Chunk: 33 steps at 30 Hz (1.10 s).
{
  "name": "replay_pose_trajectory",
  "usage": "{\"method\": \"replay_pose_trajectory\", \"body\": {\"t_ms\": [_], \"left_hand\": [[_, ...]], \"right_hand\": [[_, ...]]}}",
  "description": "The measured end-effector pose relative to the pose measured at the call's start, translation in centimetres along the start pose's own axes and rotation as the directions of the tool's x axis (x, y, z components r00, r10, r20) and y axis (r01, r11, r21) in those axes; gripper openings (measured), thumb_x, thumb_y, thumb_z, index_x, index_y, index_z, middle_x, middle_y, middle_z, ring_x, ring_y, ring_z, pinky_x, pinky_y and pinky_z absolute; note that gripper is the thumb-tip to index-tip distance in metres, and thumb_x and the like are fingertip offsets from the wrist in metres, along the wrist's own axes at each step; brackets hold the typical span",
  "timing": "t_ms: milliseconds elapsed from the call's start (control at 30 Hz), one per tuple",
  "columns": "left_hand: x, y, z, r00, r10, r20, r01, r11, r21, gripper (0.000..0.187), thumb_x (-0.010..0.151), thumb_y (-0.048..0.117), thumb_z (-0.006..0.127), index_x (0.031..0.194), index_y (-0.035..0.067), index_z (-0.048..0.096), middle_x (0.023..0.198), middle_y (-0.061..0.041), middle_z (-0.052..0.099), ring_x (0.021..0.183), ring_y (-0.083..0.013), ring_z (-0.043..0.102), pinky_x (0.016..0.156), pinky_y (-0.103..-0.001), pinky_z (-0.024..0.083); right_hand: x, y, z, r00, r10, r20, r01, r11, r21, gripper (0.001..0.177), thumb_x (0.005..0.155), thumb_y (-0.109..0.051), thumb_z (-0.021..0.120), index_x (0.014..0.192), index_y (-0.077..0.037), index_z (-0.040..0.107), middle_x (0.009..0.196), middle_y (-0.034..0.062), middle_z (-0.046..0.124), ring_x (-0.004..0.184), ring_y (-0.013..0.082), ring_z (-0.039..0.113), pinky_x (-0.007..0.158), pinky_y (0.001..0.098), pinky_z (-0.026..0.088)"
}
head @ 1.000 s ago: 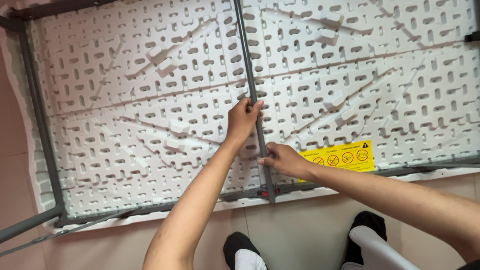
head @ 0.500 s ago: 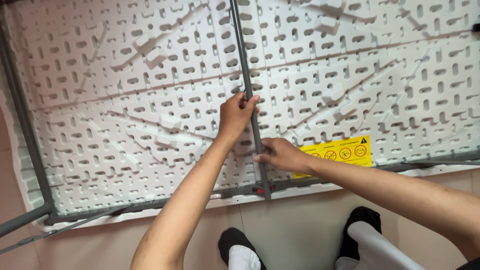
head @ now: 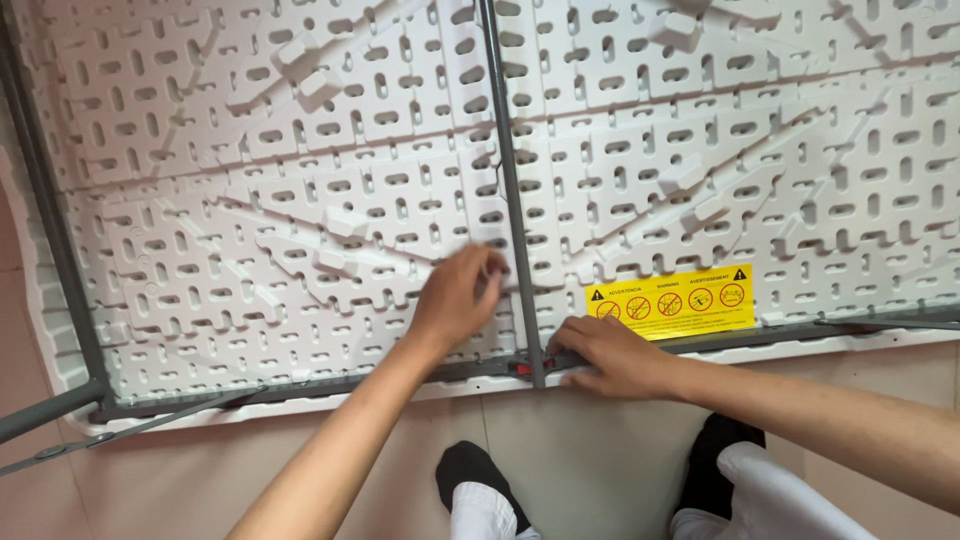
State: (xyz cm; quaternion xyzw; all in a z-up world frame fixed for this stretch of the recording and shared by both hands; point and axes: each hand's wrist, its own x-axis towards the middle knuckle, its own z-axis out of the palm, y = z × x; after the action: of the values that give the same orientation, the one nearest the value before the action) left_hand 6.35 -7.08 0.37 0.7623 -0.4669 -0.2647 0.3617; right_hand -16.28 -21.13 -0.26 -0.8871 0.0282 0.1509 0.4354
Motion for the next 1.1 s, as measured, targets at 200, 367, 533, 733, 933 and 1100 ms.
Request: {"method": "replay_pose_trajectory", "body": {"t_ms": [200,367,533,733,933,1100], "left_hand": [[-9.0,0.9,0.5,0.959,0.006,0.283,-0.038,0.993,0.108,0.044,0.076,0.023,0.08,0.116,0.01,0.066,0.113,-0.008,0.064,0.106,-0.0301,0.059,0.087,-0.045,0.044],[-10.2,1.1,1.6,0.972,0.045,0.23,-0.087,0.98,0.177,0.063,0.071,0.031,0.085,0.129,0.016,0.066,0.118,-0.005,0.062,0.109,-0.0267,0.056,0.087,-0.044,0.041],[-10.5,0.7,4.3,0.989,0.049,0.139,-0.072,0.984,0.163,0.055,0.075,0.031,0.085,0.125,0.014,0.068,0.118,-0.002,0.064,0.112,-0.0256,0.057,0.089,-0.043,0.042],[-10.3,1.3,5.0,0.994,0.016,0.112,-0.023,0.998,0.059,0.052,0.071,0.031,0.087,0.114,0.01,0.067,0.117,-0.003,0.064,0.112,-0.0257,0.057,0.092,-0.045,0.041],[-10.3,1.0,8.5,0.985,-0.156,-0.071,0.154,0.988,-0.026,0.042,0.073,0.032,0.088,0.098,0.008,0.064,0.1,-0.005,0.066,0.1,-0.0261,0.063,0.087,-0.044,0.044],[-10.7,-0.2,8.9,0.983,-0.149,-0.11,0.138,0.985,-0.105,0.038,0.078,0.023,0.081,0.101,0.003,0.059,0.1,-0.011,0.062,0.092,-0.0307,0.064,0.081,-0.04,0.051]], "right_hand": [[-0.9,0.2,1.1,0.998,-0.045,-0.046,0.042,0.997,-0.07,0.048,0.076,-0.016,0.077,0.12,-0.005,0.06,0.113,0.0143,0.059,0.105,0.0369,0.059,0.087,0.0468,0.049],[-0.6,0.8,2.6,0.993,-0.012,-0.117,0.001,0.995,-0.097,0.034,0.081,-0.016,0.076,0.112,-0.007,0.065,0.102,0.0119,0.061,0.096,0.0354,0.062,0.082,0.0459,0.052],[-1.0,0.6,3.2,0.981,-0.103,-0.162,0.036,0.929,-0.369,0.023,0.082,-0.019,0.071,0.101,-0.006,0.066,0.093,0.0107,0.06,0.086,0.032,0.064,0.069,0.045,0.054],[-1.4,1.4,2.8,0.988,-0.155,0.008,0.126,0.767,-0.629,0.013,0.085,-0.018,0.063,0.089,-0.006,0.063,0.09,0.0078,0.061,0.082,0.0246,0.068,0.058,0.0373,0.058],[-0.3,1.8,2.7,0.97,-0.241,0.014,0.197,0.753,-0.628,0.018,0.085,-0.022,0.065,0.082,-0.005,0.063,0.082,0.0094,0.063,0.076,0.0257,0.071,0.056,0.0391,0.058],[-0.2,1.6,2.6,0.982,-0.181,0.043,0.167,0.754,-0.636,0.017,0.085,-0.021,0.065,0.084,-0.004,0.063,0.083,0.0104,0.063,0.077,0.0271,0.071,0.055,0.0411,0.057]]}}
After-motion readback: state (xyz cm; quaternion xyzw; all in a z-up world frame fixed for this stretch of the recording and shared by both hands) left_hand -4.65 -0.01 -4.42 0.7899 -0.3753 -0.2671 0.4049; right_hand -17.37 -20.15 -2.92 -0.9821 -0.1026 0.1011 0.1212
